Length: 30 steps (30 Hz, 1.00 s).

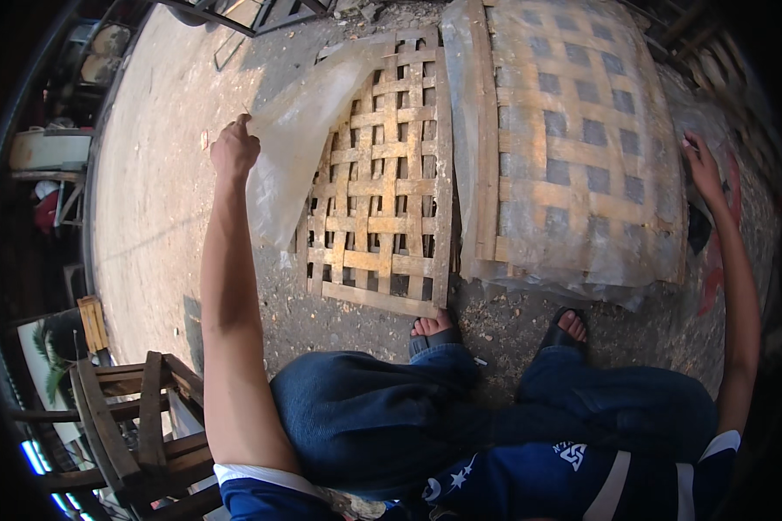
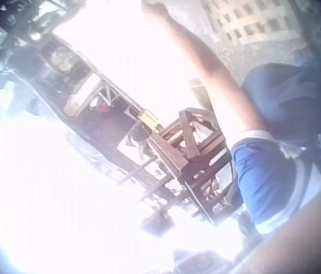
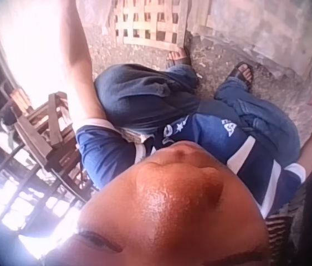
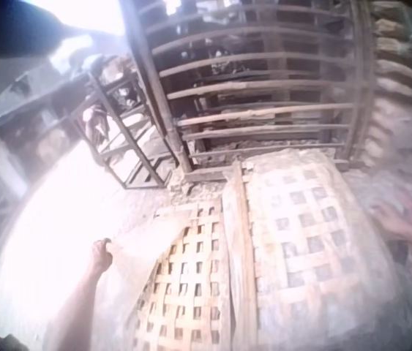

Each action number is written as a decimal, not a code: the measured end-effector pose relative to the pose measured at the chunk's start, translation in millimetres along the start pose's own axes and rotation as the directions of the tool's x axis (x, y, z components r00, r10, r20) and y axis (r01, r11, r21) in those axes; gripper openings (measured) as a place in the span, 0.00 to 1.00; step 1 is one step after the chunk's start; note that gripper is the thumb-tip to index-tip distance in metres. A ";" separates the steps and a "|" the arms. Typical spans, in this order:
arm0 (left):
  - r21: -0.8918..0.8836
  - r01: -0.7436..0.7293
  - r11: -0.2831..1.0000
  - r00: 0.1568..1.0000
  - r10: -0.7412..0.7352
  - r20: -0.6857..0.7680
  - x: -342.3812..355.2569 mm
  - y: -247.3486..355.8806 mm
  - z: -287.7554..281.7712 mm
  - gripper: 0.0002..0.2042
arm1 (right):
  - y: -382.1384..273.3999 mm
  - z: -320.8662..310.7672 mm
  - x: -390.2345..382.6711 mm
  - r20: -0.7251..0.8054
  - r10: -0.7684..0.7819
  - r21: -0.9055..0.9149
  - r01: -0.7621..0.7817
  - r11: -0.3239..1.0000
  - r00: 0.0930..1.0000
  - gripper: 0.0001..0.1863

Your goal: The person removes a plastic sheet from a stack of wooden lattice panels, then picks up one panel and scrapes off dried residue with their fingers. They continue scraping and rubbing the surface of the panel before placing it back on the stack.

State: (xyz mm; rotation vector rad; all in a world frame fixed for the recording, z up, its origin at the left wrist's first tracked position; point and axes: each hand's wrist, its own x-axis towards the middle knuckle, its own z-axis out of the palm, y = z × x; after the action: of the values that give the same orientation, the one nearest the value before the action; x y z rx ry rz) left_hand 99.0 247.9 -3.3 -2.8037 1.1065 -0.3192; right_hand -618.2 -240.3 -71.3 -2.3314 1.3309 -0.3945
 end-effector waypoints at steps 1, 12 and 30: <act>-0.011 0.049 0.999 0.998 -0.050 -0.031 -0.1 -10.1 1.4 0.22 | -0.5 1.2 -0.7 0.004 0.004 0.011 -0.004 1.000 1.000 0.24; 0.092 0.384 0.919 0.922 -0.375 -0.097 -33.0 -62.0 -9.8 0.20 | -11.4 1.9 -4.6 0.028 0.050 0.002 -0.050 0.999 0.998 0.25; -0.156 0.754 0.638 0.656 -0.741 0.143 -28.0 -100.9 -19.3 0.16 | -28.1 4.2 -3.2 -0.014 0.033 -0.062 -0.033 0.998 0.999 0.24</act>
State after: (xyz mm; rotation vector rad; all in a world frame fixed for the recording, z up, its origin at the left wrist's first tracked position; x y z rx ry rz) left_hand 141.3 340.2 29.1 -3.2842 -0.1432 -0.1671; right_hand -597.0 -224.0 -61.3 -2.3580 1.4051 -0.3636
